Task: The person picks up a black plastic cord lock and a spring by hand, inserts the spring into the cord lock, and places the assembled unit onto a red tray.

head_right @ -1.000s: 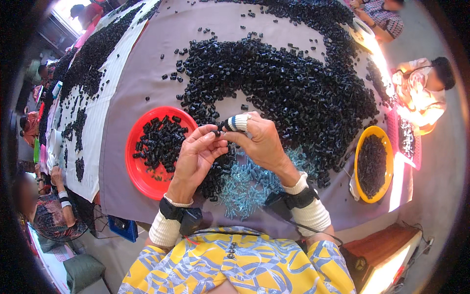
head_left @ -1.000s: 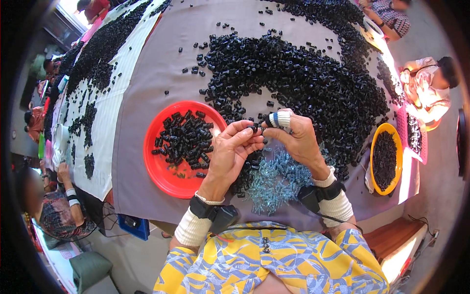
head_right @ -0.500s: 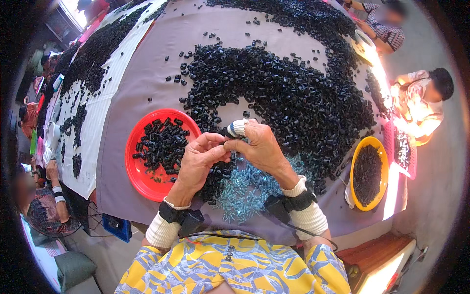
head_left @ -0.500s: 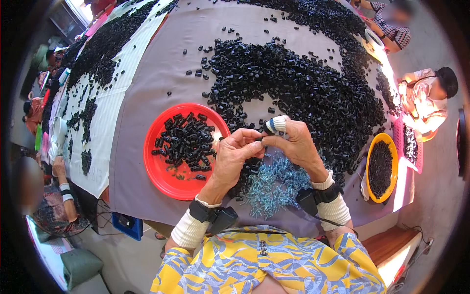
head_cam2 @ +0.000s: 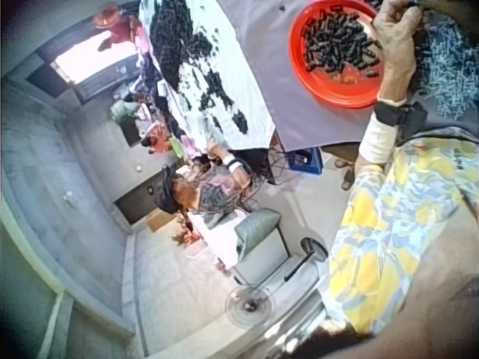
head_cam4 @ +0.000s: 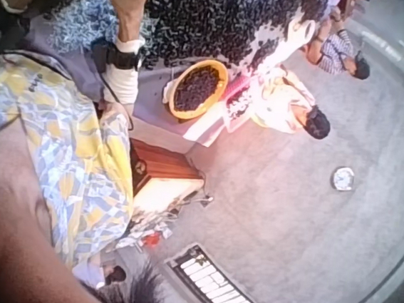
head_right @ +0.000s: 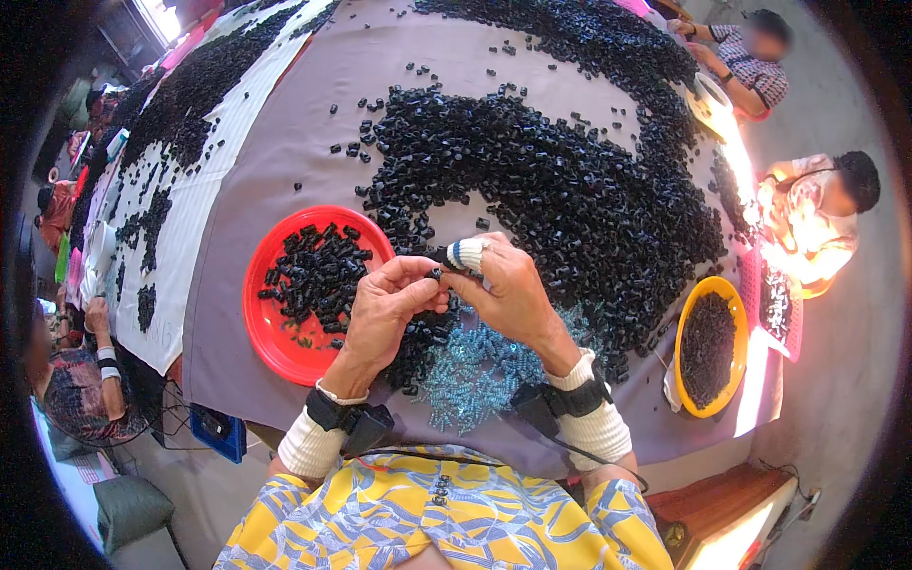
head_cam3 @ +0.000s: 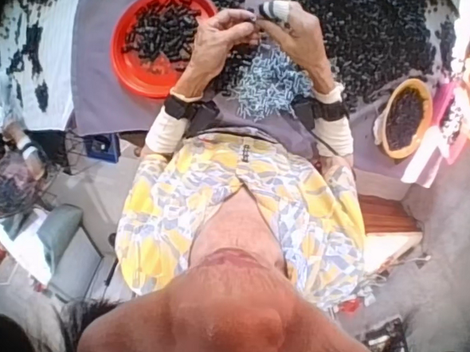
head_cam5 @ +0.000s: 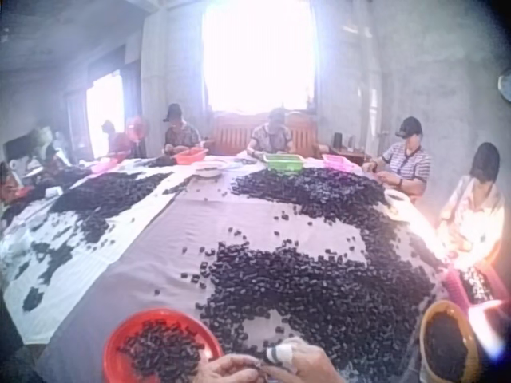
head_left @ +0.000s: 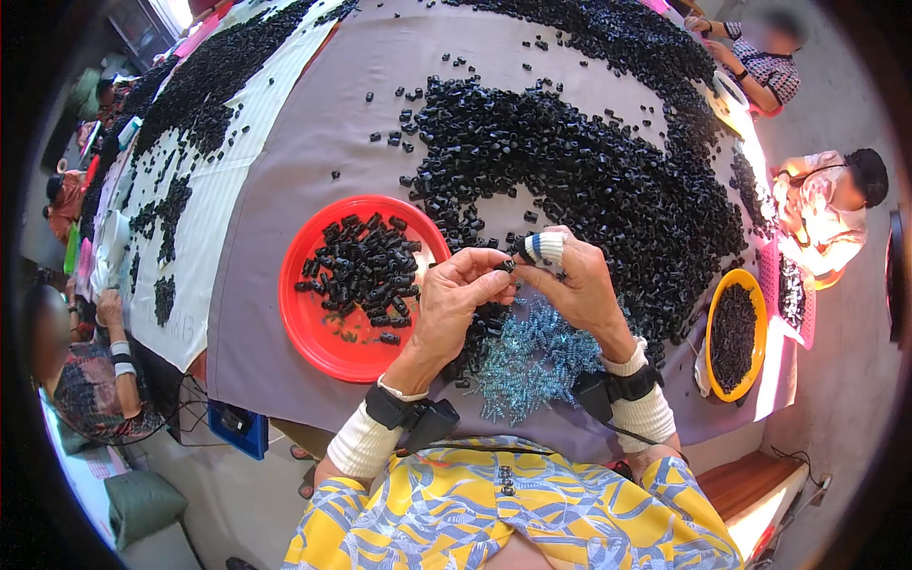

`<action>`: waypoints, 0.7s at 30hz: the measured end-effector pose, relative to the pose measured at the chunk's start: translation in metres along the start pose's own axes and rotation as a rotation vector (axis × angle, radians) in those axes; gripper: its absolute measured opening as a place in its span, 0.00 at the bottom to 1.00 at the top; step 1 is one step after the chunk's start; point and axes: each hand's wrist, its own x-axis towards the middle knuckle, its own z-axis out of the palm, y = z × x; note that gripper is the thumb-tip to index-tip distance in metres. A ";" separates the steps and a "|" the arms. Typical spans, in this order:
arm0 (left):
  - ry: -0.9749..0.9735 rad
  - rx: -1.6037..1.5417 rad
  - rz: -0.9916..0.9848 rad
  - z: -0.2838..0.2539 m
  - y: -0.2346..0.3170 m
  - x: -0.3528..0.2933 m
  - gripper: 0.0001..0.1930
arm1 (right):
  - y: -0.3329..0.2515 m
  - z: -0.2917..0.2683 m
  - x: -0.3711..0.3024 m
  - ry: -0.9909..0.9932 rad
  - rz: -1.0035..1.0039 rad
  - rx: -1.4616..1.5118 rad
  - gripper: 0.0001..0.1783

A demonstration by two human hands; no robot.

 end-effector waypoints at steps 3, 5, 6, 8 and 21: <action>0.005 0.000 0.007 0.001 0.000 -0.001 0.10 | -0.001 0.000 0.001 0.014 -0.124 -0.066 0.09; 0.014 0.007 0.016 0.002 0.002 -0.004 0.10 | -0.002 0.002 0.001 0.040 -0.174 -0.059 0.08; 0.013 -0.005 0.021 0.003 0.003 -0.005 0.10 | -0.004 0.003 0.002 0.039 -0.177 -0.058 0.08; 0.010 -0.017 0.024 0.003 0.002 -0.007 0.11 | -0.007 0.002 0.001 0.035 -0.197 -0.085 0.07; 0.015 0.019 0.095 0.010 0.011 -0.025 0.10 | -0.022 0.003 -0.004 0.095 -0.356 -0.106 0.09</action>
